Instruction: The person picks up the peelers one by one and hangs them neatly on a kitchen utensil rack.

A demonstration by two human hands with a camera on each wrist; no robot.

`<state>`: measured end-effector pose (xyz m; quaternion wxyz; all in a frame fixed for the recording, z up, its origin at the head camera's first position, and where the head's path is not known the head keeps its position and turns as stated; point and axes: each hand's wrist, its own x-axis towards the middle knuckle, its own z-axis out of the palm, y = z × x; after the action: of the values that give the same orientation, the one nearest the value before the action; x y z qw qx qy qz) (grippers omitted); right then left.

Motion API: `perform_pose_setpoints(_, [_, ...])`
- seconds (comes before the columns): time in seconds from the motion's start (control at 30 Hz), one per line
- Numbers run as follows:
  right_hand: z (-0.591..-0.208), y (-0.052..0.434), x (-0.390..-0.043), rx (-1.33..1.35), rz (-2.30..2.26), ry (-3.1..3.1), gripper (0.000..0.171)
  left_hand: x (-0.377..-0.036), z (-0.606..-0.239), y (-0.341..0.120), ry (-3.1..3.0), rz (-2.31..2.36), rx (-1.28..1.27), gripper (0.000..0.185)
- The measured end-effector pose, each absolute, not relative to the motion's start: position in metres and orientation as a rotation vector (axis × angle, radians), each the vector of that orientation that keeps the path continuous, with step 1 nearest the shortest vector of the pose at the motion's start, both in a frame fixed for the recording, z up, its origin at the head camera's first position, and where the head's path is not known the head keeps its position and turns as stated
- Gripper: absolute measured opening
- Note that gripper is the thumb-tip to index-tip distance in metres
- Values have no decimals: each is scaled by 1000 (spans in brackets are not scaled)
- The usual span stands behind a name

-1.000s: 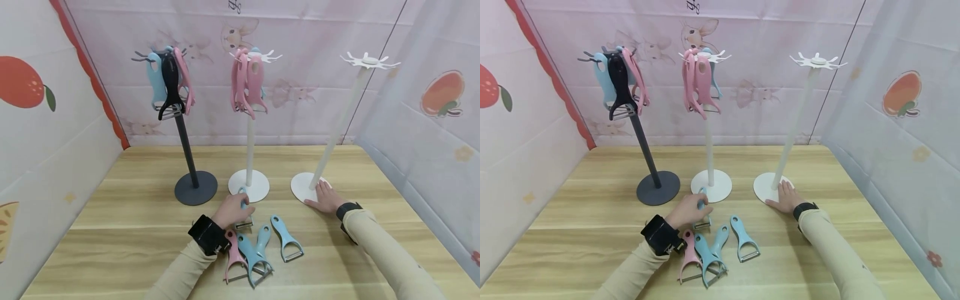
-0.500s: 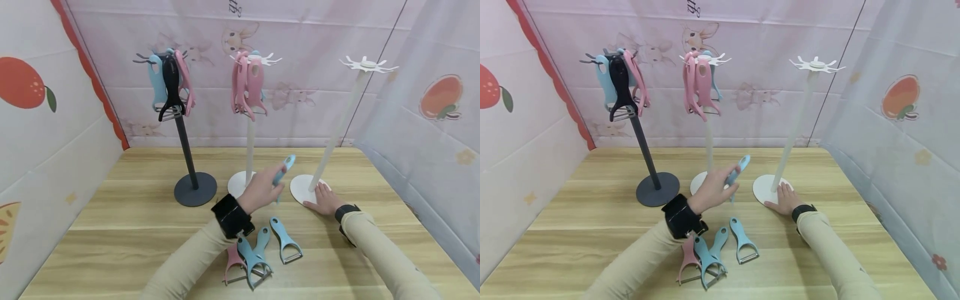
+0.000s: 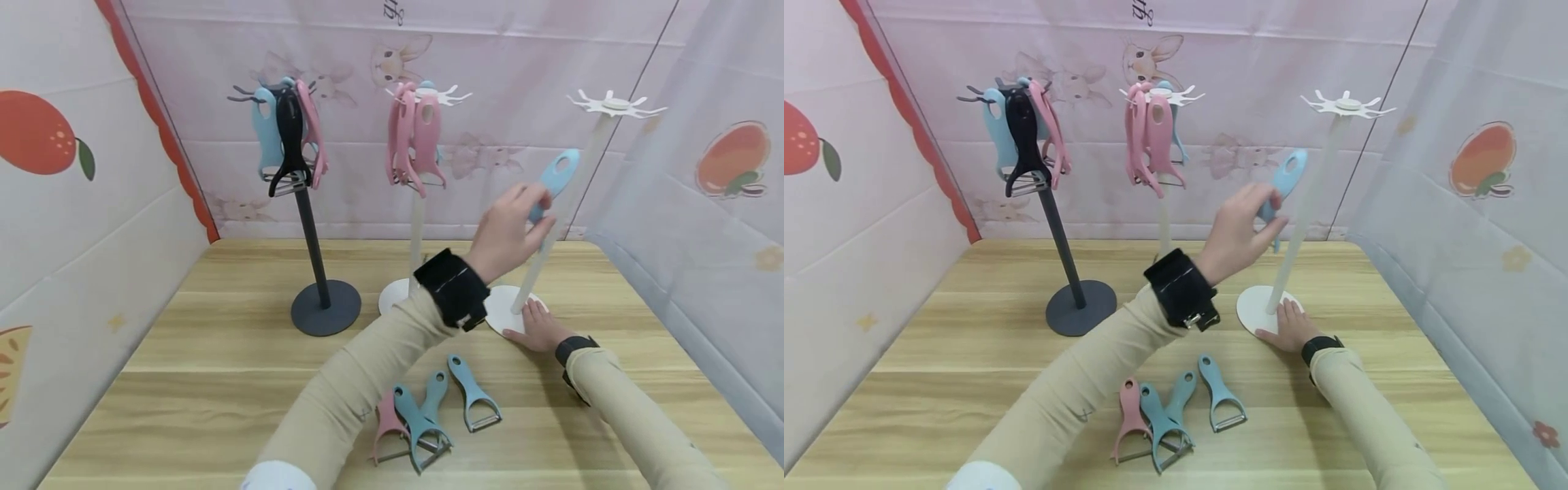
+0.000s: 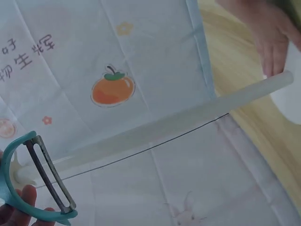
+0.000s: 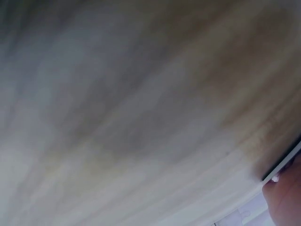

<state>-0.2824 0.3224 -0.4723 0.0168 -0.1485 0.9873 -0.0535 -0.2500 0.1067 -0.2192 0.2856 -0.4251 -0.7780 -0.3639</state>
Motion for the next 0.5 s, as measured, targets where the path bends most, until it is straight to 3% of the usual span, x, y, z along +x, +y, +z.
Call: perform_pose_setpoints(0.5, [-467,320,-278,-490,-150,3083,89,-242,-177,134,-2252,-616,-981,19])
